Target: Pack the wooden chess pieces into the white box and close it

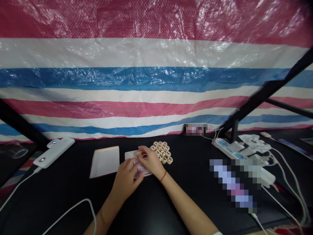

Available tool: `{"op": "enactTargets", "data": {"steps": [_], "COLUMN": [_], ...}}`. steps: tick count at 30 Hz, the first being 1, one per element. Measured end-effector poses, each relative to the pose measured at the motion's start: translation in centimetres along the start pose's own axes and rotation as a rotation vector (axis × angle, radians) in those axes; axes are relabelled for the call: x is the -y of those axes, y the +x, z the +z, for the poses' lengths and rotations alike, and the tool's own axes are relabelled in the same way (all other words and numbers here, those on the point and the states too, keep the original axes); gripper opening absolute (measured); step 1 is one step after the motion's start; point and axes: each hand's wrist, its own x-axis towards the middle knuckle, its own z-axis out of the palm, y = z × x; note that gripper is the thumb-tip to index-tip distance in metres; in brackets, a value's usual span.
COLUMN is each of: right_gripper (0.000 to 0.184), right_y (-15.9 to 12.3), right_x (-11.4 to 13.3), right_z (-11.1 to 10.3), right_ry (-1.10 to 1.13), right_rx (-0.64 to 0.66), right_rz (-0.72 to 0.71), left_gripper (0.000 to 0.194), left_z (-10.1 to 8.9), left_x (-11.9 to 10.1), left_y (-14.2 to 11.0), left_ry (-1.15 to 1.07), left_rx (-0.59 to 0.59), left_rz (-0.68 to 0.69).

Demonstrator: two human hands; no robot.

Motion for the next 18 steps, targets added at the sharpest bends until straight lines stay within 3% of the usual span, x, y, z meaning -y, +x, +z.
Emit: {"op": "enactTargets", "data": {"steps": [5, 11, 18], "right_gripper": [0.027, 0.025, 0.025], "right_y": [-0.8, -1.3, -1.7], "right_x": [-0.1, 0.6, 0.8], "right_z": [0.2, -0.2, -0.5], "right_ry": [0.029, 0.010, 0.044], "right_rx": [0.004, 0.035, 0.049], "right_rz": [0.008, -0.010, -0.004], "left_gripper": [0.039, 0.029, 0.031], "left_z": [1.4, 2.1, 2.1], "left_x": [-1.0, -0.3, -0.9], "left_y": [-1.2, -2.1, -2.6], "left_ry": [-0.015, 0.101, 0.122], "left_rx": [0.162, 0.173, 0.193], "left_rz": [0.040, 0.076, 0.119]}}
